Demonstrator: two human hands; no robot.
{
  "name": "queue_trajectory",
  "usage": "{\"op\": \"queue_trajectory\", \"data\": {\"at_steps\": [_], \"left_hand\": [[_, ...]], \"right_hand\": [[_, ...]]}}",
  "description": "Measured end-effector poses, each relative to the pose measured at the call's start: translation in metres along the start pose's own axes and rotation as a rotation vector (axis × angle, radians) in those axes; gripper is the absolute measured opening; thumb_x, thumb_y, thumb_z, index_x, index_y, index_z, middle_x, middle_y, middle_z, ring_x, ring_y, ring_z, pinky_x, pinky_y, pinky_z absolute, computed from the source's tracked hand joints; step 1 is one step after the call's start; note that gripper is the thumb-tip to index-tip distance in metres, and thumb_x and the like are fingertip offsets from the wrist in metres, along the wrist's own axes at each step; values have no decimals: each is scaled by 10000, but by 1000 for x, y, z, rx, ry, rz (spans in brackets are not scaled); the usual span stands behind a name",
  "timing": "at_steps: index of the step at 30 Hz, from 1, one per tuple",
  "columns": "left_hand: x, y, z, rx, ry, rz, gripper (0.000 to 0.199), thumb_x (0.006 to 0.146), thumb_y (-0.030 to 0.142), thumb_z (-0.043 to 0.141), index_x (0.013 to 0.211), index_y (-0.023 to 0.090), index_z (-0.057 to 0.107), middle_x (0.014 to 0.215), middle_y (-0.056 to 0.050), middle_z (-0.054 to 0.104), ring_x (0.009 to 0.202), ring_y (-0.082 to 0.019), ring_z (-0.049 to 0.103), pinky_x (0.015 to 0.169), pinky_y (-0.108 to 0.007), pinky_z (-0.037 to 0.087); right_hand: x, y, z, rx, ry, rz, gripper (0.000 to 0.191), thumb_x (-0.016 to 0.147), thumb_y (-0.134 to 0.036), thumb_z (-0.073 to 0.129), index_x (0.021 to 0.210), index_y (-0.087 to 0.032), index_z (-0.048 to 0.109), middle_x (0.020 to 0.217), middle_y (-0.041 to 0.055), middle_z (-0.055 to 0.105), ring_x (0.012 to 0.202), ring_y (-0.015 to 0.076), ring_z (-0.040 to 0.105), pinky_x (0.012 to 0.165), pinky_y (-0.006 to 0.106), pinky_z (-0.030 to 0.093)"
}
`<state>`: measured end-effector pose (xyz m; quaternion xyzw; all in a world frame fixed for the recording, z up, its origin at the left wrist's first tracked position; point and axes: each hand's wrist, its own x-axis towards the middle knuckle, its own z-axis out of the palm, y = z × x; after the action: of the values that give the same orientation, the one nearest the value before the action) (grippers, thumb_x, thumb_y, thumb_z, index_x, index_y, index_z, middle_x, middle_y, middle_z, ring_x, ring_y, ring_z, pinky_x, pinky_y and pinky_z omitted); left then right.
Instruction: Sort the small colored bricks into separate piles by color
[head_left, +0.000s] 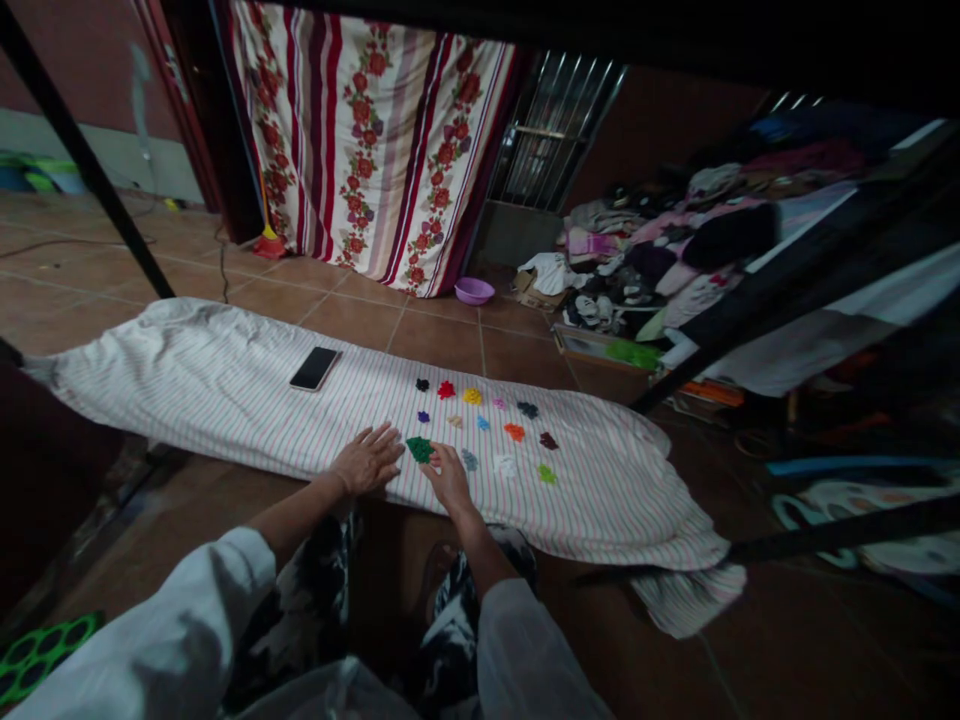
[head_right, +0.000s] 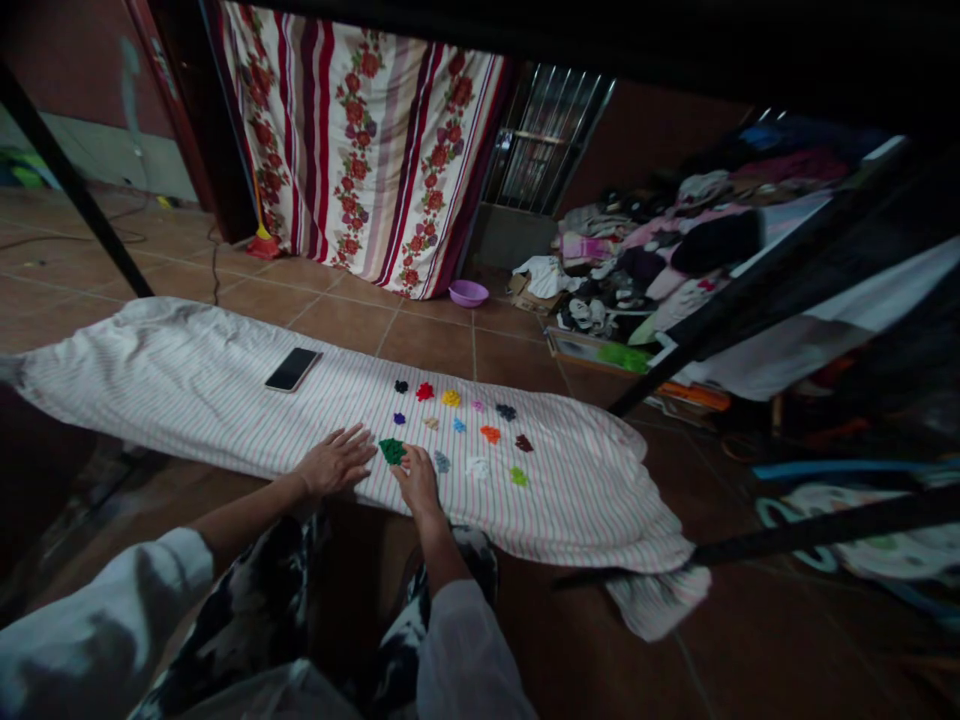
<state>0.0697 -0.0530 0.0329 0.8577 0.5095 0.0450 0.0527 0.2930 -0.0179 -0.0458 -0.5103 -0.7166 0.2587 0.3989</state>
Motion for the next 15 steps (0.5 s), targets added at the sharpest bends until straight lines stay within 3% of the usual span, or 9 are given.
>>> {"op": "queue_trajectory", "data": {"at_steps": [2, 6, 11, 15], "left_hand": [[5, 7, 4, 3, 17, -128, 512, 986, 445, 297, 1410, 221, 476, 1539, -71, 372, 1480, -248, 187, 1188, -435, 199], [5, 7, -1, -28, -79, -368, 425, 960, 324, 361, 1329, 187, 521, 1483, -90, 445, 1407, -267, 347, 1098, -422, 358], [-8, -14, -10, -35, -54, -431, 313, 926, 258, 405, 1176, 217, 590, 1357, -83, 552, 1307, -225, 469, 1004, -387, 439], [-15, -32, -4, -47, -15, -416, 267, 920, 235, 415, 1079, 233, 629, 1286, -74, 594, 1197, -210, 554, 943, -365, 467]], "right_hand": [[0, 0, -1, 8, -9, 17, 383, 758, -160, 657, 1138, -174, 614, 1042, 90, 604, 821, 179, 660, 804, 366, 589], [3, -3, -4, 13, -47, 56, 375, 749, -152, 659, 1121, -176, 616, 1002, 58, 589, 817, 153, 648, 824, 351, 580], [5, -4, -8, 46, -71, 63, 372, 731, -132, 667, 1095, -185, 613, 994, 46, 566, 817, 143, 635, 809, 342, 586], [6, -3, -10, 45, -94, 49, 368, 753, -131, 654, 1114, -184, 602, 1009, 55, 559, 831, 147, 637, 813, 349, 587]]}}
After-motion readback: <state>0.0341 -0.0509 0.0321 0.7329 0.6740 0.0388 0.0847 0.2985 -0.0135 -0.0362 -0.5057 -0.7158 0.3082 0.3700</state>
